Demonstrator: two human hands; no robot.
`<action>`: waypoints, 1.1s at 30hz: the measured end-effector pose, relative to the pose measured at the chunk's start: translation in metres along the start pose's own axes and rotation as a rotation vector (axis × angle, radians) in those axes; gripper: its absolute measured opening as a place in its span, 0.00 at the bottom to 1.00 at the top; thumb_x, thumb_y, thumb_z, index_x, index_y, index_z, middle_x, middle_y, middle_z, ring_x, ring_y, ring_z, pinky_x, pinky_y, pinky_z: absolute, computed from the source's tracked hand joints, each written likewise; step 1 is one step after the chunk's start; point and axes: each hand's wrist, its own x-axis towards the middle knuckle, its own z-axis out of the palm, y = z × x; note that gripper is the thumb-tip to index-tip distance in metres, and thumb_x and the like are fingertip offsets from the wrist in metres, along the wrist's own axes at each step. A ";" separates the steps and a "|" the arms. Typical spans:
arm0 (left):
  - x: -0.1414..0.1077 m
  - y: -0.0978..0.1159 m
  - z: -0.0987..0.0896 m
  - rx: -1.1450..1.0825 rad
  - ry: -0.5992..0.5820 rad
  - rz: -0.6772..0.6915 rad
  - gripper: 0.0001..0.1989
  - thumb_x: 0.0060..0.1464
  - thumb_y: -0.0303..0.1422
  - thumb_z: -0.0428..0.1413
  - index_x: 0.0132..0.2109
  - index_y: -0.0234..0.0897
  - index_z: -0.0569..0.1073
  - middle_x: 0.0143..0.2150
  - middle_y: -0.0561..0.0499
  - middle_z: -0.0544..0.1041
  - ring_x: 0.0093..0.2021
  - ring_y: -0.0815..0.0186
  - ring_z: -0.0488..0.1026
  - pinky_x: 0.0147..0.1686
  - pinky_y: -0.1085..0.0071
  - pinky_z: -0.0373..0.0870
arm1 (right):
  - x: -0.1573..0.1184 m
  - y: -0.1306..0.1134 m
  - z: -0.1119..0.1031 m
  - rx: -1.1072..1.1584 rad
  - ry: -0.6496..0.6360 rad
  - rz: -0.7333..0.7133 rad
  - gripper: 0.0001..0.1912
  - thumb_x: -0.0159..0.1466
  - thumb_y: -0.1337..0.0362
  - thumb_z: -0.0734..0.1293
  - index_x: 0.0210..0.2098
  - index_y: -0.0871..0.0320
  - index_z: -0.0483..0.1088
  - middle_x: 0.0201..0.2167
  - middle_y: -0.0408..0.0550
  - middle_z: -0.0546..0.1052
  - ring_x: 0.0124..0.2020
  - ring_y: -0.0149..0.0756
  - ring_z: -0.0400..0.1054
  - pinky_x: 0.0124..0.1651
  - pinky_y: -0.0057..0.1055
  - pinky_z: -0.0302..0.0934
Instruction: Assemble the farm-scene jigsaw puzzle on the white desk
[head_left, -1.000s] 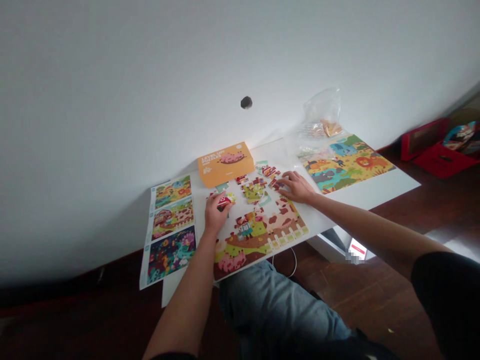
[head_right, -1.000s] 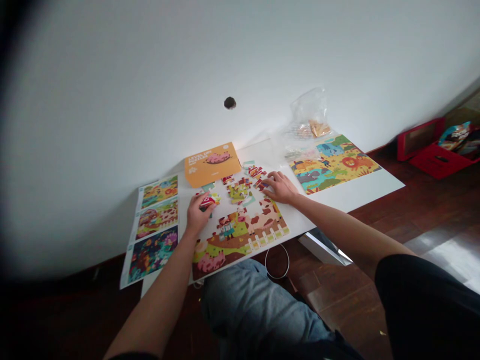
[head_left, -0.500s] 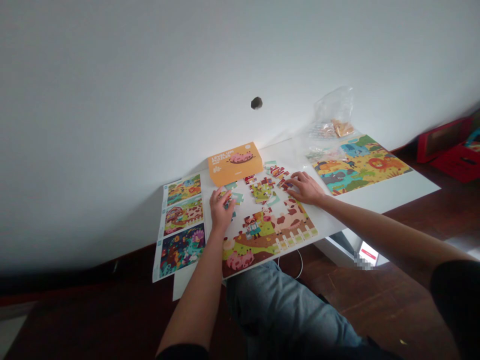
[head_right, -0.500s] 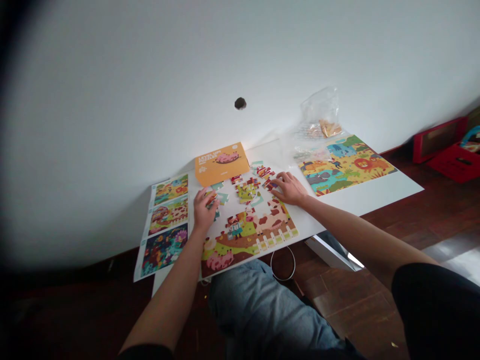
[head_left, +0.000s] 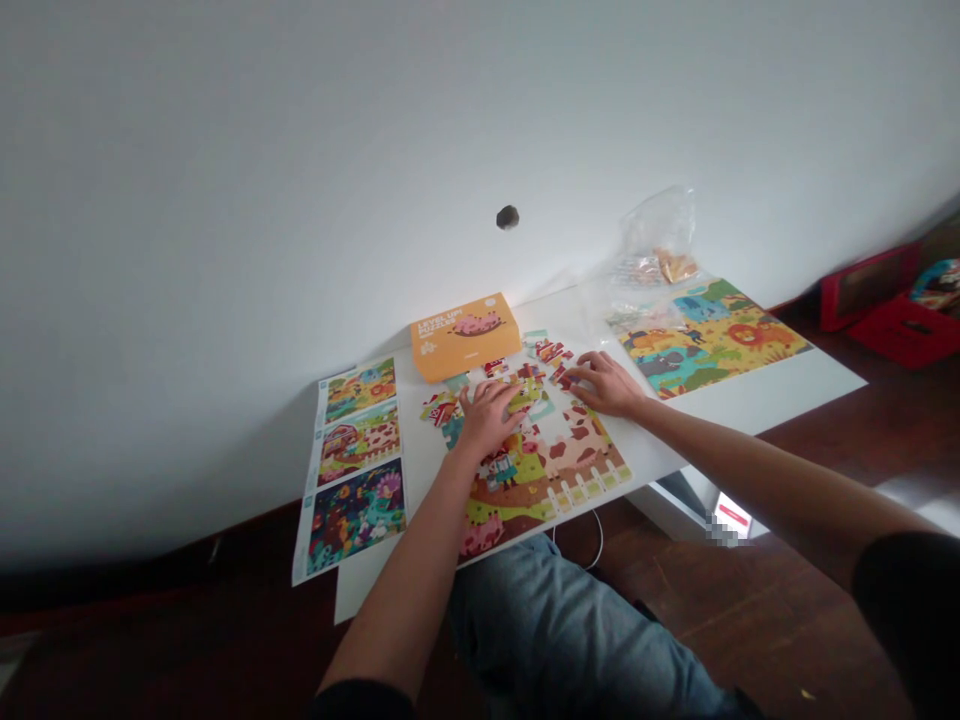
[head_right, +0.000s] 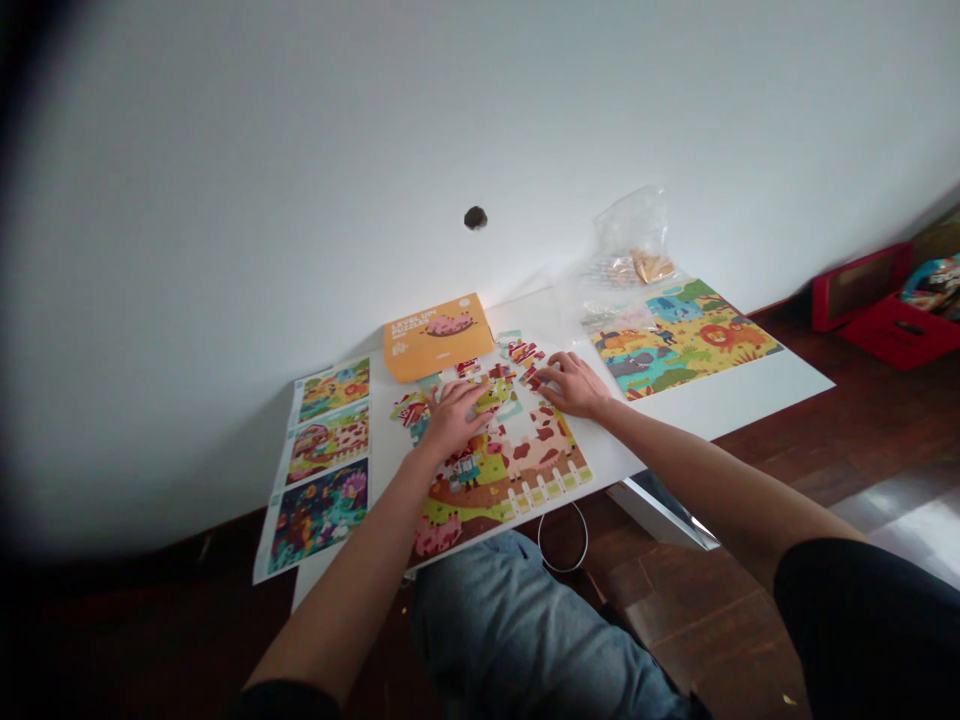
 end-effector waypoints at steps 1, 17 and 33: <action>0.001 -0.002 -0.002 0.005 -0.003 0.008 0.25 0.54 0.40 0.59 0.60 0.51 0.70 0.57 0.48 0.74 0.60 0.52 0.63 0.65 0.45 0.41 | 0.000 0.000 0.000 -0.007 -0.002 0.007 0.20 0.67 0.51 0.61 0.54 0.50 0.73 0.53 0.55 0.68 0.50 0.48 0.62 0.54 0.45 0.58; 0.028 0.011 -0.007 0.008 -0.169 0.147 0.20 0.61 0.42 0.51 0.60 0.53 0.69 0.69 0.52 0.60 0.69 0.50 0.52 0.64 0.41 0.46 | 0.013 0.000 0.001 0.032 -0.059 -0.137 0.29 0.68 0.51 0.58 0.65 0.54 0.59 0.65 0.55 0.63 0.65 0.50 0.53 0.63 0.50 0.48; 0.031 -0.037 -0.021 0.116 0.054 0.003 0.16 0.61 0.40 0.52 0.52 0.42 0.75 0.57 0.44 0.72 0.58 0.52 0.64 0.58 0.53 0.58 | 0.017 0.007 0.005 0.065 -0.194 -0.141 0.33 0.68 0.47 0.56 0.69 0.50 0.52 0.69 0.47 0.57 0.71 0.51 0.40 0.68 0.57 0.36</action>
